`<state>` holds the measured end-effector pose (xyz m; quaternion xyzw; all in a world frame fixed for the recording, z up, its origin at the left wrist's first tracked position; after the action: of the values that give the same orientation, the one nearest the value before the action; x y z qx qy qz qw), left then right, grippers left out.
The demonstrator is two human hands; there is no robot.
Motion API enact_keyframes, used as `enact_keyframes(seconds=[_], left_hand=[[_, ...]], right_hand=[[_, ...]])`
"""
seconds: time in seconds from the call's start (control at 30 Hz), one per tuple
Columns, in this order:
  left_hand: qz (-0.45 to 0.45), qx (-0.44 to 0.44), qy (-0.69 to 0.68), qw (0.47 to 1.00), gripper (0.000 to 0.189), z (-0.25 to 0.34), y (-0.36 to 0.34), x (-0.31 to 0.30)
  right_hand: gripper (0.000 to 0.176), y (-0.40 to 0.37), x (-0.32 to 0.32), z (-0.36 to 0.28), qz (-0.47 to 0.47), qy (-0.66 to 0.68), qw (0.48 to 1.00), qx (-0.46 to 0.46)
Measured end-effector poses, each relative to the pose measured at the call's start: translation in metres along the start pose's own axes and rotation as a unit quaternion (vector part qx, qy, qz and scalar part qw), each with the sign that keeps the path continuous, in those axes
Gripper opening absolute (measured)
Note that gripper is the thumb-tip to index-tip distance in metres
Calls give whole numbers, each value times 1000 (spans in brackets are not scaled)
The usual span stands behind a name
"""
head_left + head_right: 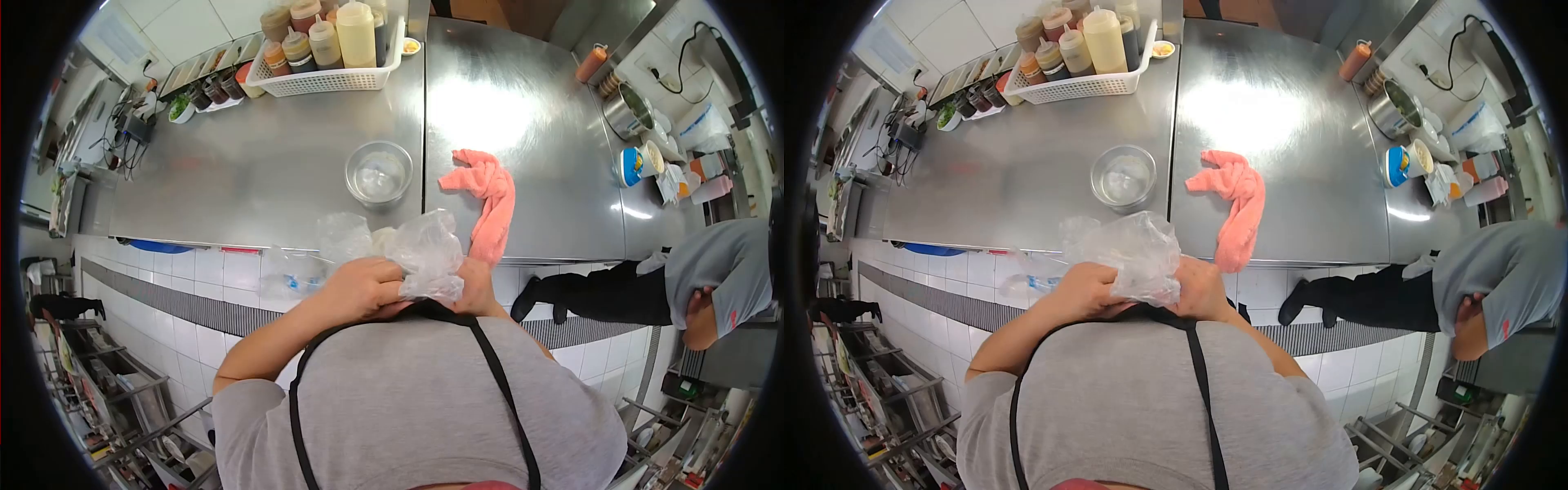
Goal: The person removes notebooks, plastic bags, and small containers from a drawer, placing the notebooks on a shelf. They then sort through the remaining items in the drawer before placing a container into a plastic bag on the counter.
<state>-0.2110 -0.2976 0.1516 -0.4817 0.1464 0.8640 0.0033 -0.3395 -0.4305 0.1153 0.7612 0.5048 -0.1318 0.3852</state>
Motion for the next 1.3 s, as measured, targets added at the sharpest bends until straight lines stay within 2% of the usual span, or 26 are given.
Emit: enact_keyframes(seconds=[0.1, 0.13, 0.17, 0.2, 0.23, 0.27, 0.3, 0.33, 0.37, 0.4, 0.43, 0.5, 0.57, 0.67, 0.73, 0.8, 0.87, 0.9, 0.93, 0.97, 1.0, 1.07, 1.1, 1.2, 1.27, 1.3], left_hand=[[14, -16, -56, 998, 17, 5, -4, -19], [53, -28, -49, 997, 24, -2, -7, -13], [54, -32, -48, 997, 24, 0, -5, -16], [103, 41, 17, 994, 29, 4, 1, -25], [152, 117, 84, 978, 34, 8, 9, -34], [193, 191, 138, 953, 39, 13, 17, -40], [196, 196, 141, 950, 39, 15, 25, -46], [200, 239, 164, 936, 40, 19, 32, -51], [205, 280, 189, 919, 40, 20, 37, -56], [210, 281, 194, 916, 40, 16, 42, -58], [206, 281, 189, 918, 40, 12, 45, -57], [203, 281, 189, 919, 39, 6, 44, -53], [209, 269, 163, 926, 38, 5, 39, -43], [241, 273, 181, 913, 37, 12, 37, -43], [257, 267, 189, 910, 37, 19, 35, -43], [254, 303, 229, 890, 35, 25, 36, -49], [224, 308, 222, 897, 35, 30, 37, -50], [193, 314, 217, 904, 35, 31, 37, -50], [195, 313, 215, 904, 35, 32, 37, -51], [178, 271, 210, 922, 34, 31, 37, -51], [161, 228, 205, 938, 34, 30, 37, -53], [133, 202, 192, 951, 33, 36, 31, -60], [102, 180, 181, 962, 32, 39, 27, -62], [86, 117, 180, 973, 30, 40, 12, -63], [87, 107, 187, 973, 30, 31, 2, -62], [94, 106, 204, 969, 30, 27, -1, -62]], right_hand=[[33, 8, -4, 3, -38, 52, 995, -71], [29, 16, -11, -6, -80, 90, 991, -58], [29, 20, -18, -5, -83, 92, 991, -59], [26, 25, -24, 2, -162, 292, 942, 16], [24, 32, -26, 9, -231, 474, 845, 89], [24, 45, -30, 15, -229, 470, 848, 85], [20, 60, -35, 23, -173, 526, 827, 99], [18, 70, -40, 27, -119, 577, 801, 110], [18, 78, -42, 25, -123, 571, 805, 105], [17, 86, -42, 17, -169, 457, 872, -40], [17, 89, -39, 8, -207, 329, 903, -182], [16, 75, -26, -5, -202, 347, 898, -182], [20, 64, -18, -3, -147, 289, 923, -207], [21, 63, -26, -10, -137, 200, 947, -213], [20, 68, -34, -24, -176, 175, 944, -216], [19, 77, -42, -30, -211, 145, 940, -226], [16, 80, -48, -35, -265, 81, 910, -307], [16, 86, -52, -38, -267, 81, 910, -306], [14, 91, -55, -45, -268, 27, 900, -343], [14, 94, -57, -50, -268, -26, 886, -377], [14, 95, -59, -53, -270, -24, 886, -376], [14, 93, -64, -58, -232, -67, 875, -419], [14, 92, -68, -60, -236, -59, 879, -411], [16, 85, -75, -49, -296, -46, 880, -368], [20, 77, -70, -31, -246, -68, 918, -305], [20, 72, -68, -27, -245, -58, 920, -300]])
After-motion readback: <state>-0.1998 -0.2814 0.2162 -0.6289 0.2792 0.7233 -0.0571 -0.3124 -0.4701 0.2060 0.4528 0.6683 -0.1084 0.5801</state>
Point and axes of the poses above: each hand's wrist, its own y-axis towards the middle knuckle, its own x-axis out of the palm, z = x × y, the point moved 2 cm from there along y, towards the middle knuckle, and after that the axes turned 7 degrees about -z, right-handed, at the moved point
